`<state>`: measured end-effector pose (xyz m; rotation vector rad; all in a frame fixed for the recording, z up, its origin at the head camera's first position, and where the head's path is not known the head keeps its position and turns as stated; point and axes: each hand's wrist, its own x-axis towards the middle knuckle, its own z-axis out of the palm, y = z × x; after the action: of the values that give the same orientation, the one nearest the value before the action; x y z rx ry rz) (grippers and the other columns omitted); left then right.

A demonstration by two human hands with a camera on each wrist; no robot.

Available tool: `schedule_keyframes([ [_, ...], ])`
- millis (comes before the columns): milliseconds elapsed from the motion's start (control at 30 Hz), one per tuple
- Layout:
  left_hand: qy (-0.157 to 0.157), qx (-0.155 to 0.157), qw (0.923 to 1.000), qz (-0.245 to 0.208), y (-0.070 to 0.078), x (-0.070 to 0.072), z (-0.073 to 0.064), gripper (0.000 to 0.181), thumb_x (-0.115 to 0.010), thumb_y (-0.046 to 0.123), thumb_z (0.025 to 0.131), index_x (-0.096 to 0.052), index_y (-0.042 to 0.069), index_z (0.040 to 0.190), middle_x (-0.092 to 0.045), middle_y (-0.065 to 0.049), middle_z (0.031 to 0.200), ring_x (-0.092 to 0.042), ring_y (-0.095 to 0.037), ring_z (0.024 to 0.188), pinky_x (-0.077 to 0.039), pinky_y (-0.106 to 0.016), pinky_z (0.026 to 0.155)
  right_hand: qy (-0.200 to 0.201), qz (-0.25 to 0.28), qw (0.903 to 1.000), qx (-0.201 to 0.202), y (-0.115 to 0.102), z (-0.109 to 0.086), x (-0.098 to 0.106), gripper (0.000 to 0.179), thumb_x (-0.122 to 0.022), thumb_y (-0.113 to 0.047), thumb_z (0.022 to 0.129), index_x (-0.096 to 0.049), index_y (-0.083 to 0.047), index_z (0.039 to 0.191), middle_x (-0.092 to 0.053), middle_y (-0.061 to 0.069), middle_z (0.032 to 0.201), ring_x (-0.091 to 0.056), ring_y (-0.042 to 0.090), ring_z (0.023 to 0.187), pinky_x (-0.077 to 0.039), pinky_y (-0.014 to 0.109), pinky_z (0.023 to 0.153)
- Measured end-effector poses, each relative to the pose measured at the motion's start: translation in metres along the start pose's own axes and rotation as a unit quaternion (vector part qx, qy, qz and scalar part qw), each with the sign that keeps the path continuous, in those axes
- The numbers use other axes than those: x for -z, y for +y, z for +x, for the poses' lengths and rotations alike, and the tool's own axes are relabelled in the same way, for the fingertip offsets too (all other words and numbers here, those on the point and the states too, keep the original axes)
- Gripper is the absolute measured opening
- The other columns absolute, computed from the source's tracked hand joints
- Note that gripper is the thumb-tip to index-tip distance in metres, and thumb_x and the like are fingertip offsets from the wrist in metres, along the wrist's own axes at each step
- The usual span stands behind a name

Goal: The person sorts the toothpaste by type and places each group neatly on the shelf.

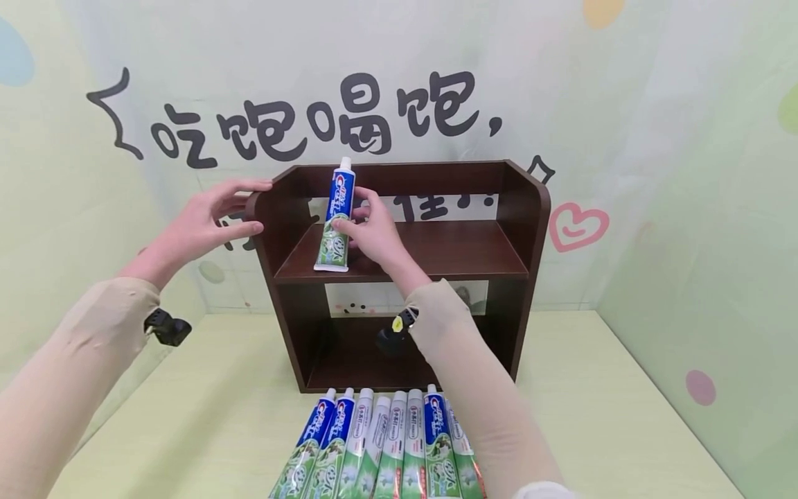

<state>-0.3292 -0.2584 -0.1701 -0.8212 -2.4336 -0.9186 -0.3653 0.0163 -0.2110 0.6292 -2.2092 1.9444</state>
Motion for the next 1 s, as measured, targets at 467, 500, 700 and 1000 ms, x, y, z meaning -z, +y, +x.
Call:
schedule_keyframes([
  [467,-0.001,0.005,1.0000,0.002,0.001,0.001,-0.001,0.056,-0.074,0.019,0.089,-0.054,0.026,0.140,-0.055,0.002,0.144,-0.059,0.001,0.117,-0.042,-0.006,0.100,-0.013,0.013,0.9998,0.009,0.003,0.008,-0.020,0.080,-0.063,-0.010,0.096,-0.020,-0.046,0.153,-0.050,0.021,0.134,-0.062,0.031,0.113,-0.060,0.046,0.088],
  [500,-0.002,0.006,1.0000,0.002,0.001,0.001,-0.001,0.056,-0.074,0.019,0.089,-0.054,0.026,0.140,-0.055,0.002,0.144,-0.059,-0.003,0.118,-0.042,-0.006,0.101,-0.016,0.012,0.9997,0.010,0.004,0.008,-0.021,0.078,-0.062,-0.010,0.096,-0.023,-0.048,0.152,-0.049,0.021,0.135,-0.061,0.031,0.115,-0.060,0.047,0.089],
  [700,-0.004,0.010,0.9999,0.005,0.002,0.001,-0.001,0.056,-0.074,0.020,0.089,-0.053,0.027,0.141,-0.055,0.002,0.144,-0.060,-0.018,0.123,-0.045,-0.015,0.105,-0.035,0.010,0.9994,-0.002,0.006,0.011,-0.024,0.070,-0.062,-0.012,0.097,-0.031,-0.048,0.149,-0.047,0.019,0.137,-0.060,0.030,0.116,-0.060,0.044,0.089],
  [1000,-0.008,0.011,0.9999,0.005,0.001,0.002,0.000,0.056,-0.074,0.020,0.090,-0.053,0.026,0.141,-0.054,0.002,0.146,-0.059,-0.022,0.126,-0.046,-0.026,0.110,-0.088,0.005,0.9961,0.002,0.006,0.014,-0.031,0.095,-0.073,0.002,0.084,-0.024,-0.039,0.154,-0.046,0.020,0.133,-0.063,0.034,0.112,-0.059,0.040,0.092],
])
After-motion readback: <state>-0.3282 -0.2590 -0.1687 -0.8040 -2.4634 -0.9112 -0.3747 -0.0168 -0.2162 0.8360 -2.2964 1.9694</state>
